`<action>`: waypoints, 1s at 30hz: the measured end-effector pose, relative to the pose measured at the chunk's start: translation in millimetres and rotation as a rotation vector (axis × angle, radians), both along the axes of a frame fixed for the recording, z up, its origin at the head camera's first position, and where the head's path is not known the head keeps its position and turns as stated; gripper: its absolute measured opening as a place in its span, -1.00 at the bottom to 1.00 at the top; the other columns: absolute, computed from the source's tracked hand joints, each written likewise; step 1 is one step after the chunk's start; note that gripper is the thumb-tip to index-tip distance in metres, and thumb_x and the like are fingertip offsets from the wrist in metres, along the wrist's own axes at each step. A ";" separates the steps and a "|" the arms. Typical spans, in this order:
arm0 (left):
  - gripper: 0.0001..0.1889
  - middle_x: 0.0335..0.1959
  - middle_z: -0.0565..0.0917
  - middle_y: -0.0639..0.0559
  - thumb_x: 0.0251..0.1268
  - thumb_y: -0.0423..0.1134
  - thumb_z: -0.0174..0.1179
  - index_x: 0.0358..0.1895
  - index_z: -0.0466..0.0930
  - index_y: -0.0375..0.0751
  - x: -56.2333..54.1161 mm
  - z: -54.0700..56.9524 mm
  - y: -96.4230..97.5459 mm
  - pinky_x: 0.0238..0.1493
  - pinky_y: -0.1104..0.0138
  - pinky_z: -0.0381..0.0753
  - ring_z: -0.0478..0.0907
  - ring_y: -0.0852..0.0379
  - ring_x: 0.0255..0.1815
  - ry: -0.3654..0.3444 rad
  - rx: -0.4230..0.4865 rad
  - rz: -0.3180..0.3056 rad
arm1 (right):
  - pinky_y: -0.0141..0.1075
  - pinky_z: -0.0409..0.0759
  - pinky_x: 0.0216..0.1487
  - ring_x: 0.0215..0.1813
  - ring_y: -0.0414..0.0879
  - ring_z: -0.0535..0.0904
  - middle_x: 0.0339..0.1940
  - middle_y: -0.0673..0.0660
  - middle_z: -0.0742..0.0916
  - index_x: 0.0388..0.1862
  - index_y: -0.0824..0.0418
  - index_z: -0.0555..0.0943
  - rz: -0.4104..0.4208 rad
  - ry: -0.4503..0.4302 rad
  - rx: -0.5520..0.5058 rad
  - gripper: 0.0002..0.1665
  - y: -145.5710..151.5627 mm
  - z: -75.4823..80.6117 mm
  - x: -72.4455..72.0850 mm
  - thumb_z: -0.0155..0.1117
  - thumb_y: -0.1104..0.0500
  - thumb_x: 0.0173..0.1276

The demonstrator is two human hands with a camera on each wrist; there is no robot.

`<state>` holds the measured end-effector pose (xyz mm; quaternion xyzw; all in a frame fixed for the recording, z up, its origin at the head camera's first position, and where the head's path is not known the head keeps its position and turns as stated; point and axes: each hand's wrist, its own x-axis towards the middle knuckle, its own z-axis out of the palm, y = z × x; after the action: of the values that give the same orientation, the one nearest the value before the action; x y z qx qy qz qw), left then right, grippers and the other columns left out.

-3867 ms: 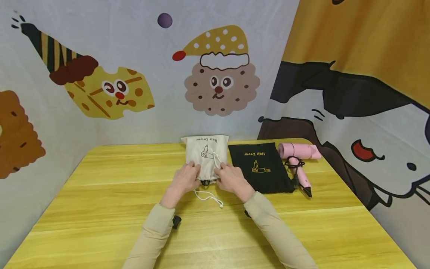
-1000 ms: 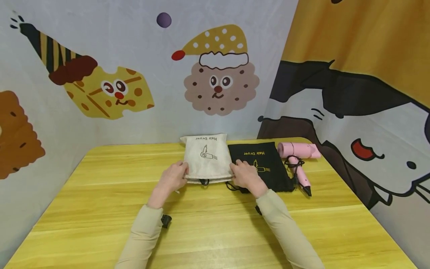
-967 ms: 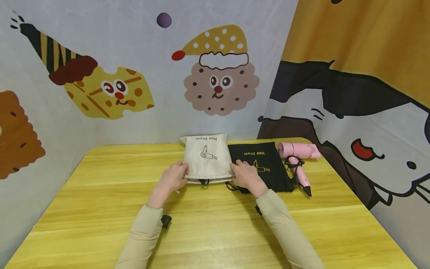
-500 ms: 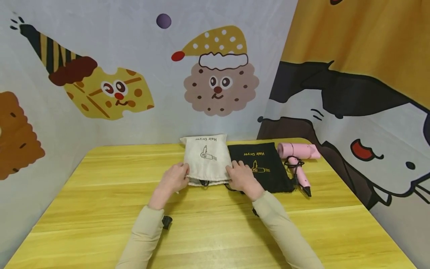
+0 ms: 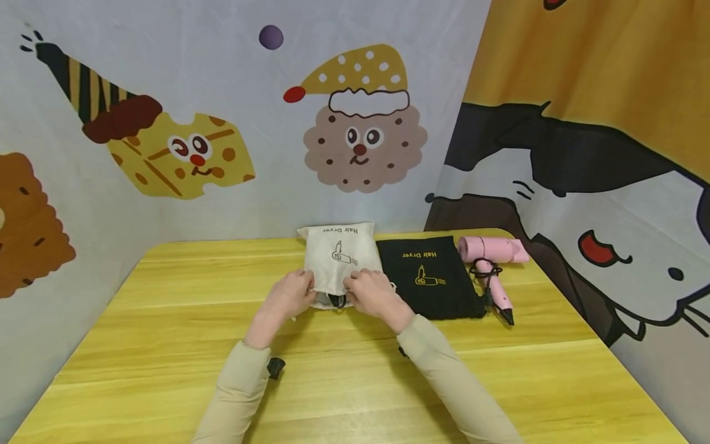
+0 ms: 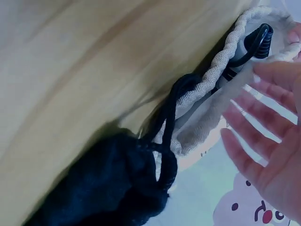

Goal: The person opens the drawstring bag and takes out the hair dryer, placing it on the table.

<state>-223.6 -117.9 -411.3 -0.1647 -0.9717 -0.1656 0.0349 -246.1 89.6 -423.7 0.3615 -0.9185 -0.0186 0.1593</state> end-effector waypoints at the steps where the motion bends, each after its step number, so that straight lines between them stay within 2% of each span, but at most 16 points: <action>1: -0.85 -0.47 0.49 0.00 0.16 -0.28 0.25 -0.41 0.45 -0.19 0.5 1.0 0.9 -0.47 0.33 0.45 0.41 0.12 -0.48 0.006 0.000 0.000 | -0.35 0.38 -0.56 -0.51 -0.15 0.47 -0.52 -0.06 0.59 -0.46 0.01 0.56 0.005 0.015 -0.011 -0.89 -0.5 0.3 -1.0 0.26 0.15 0.26; 7: -0.83 -0.48 0.51 -0.02 0.20 -0.22 0.24 -0.40 0.47 -0.20 4.9 9.5 11.8 -0.48 0.27 0.52 0.46 0.09 -0.49 0.050 -0.017 0.006 | -0.38 0.31 -0.63 -0.59 -0.18 0.39 -0.63 -0.03 0.53 -0.59 0.06 0.45 0.020 0.153 -0.079 -0.76 -1.1 7.9 -6.2 0.24 0.19 0.25; 11: -0.80 -0.49 0.53 -0.04 0.21 -0.17 0.25 -0.40 0.48 -0.22 8.8 15.6 22.3 -0.53 0.27 0.53 0.50 0.07 -0.52 0.107 -0.045 0.019 | -0.38 0.29 -0.64 -0.61 -0.17 0.35 -0.64 0.00 0.53 -0.59 0.10 0.44 0.030 0.229 -0.139 -0.76 -0.7 15.2 -8.8 0.21 0.18 0.27; 15: -0.83 -0.54 0.55 -0.05 0.22 -0.24 0.22 -0.44 0.49 -0.23 13.9 20.2 35.6 -0.58 0.26 0.52 0.52 0.04 -0.57 0.187 -0.060 0.009 | -0.37 0.30 -0.64 -0.60 -0.16 0.35 -0.63 0.01 0.53 -0.57 0.12 0.46 0.021 0.293 -0.171 -0.77 -0.4 21.7 -10.1 0.23 0.17 0.27; 18: -0.85 -0.56 0.55 -0.03 0.23 -0.26 0.21 -0.45 0.50 -0.21 17.0 21.3 47.0 -0.62 0.28 0.48 0.52 0.04 -0.60 0.194 -0.052 -0.012 | -0.37 0.36 -0.63 -0.58 -0.15 0.39 -0.60 0.01 0.55 -0.53 0.12 0.51 0.011 0.336 -0.186 -0.81 -0.7 24.9 -11.2 0.24 0.17 0.27; 21: -0.90 -0.53 0.59 -0.05 0.18 -0.30 0.22 -0.33 0.57 -0.27 18.8 19.9 57.4 -0.61 0.31 0.49 0.54 0.04 -0.57 0.194 -0.038 -0.029 | -0.38 0.38 -0.61 -0.56 -0.16 0.41 -0.58 0.01 0.57 -0.50 0.13 0.53 0.011 0.363 -0.205 -0.85 -1.6 26.3 -12.7 0.24 0.19 0.27; 23: -0.83 -0.51 0.60 -0.08 0.13 -0.34 0.23 -0.23 0.60 -0.34 19.4 17.5 62.5 -0.62 0.31 0.50 0.54 0.03 -0.57 0.210 -0.040 -0.025 | -0.38 0.36 -0.61 -0.56 -0.17 0.40 -0.59 0.00 0.57 -0.50 0.13 0.53 0.019 0.380 -0.221 -0.86 -2.4 27.0 -13.2 0.24 0.20 0.25; 25: -0.78 -0.54 0.58 -0.11 0.05 -0.38 0.23 -0.20 0.61 -0.40 19.7 14.5 65.9 -0.63 0.33 0.49 0.51 0.04 -0.60 0.240 -0.049 -0.001 | -0.39 0.36 -0.61 -0.56 -0.17 0.39 -0.59 0.00 0.57 -0.51 0.14 0.52 0.026 0.394 -0.231 -0.87 -3.5 27.8 -12.9 0.24 0.21 0.22; 30: -0.88 -0.53 0.58 -0.15 0.11 -0.36 0.19 -0.37 0.58 -0.39 16.5 7.9 69.2 -0.59 0.24 0.54 0.53 -0.02 -0.56 0.234 -0.096 0.173 | -0.36 0.40 -0.60 -0.55 -0.14 0.43 -0.56 0.01 0.59 -0.51 0.15 0.50 0.052 0.416 -0.229 -0.86 -7.5 28.3 -11.5 0.24 0.20 0.21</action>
<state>-207.0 -48.6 -403.4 -0.0999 -0.9784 -0.0947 0.1542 -257.6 82.0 -395.4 0.3529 -0.8524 0.0154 0.3856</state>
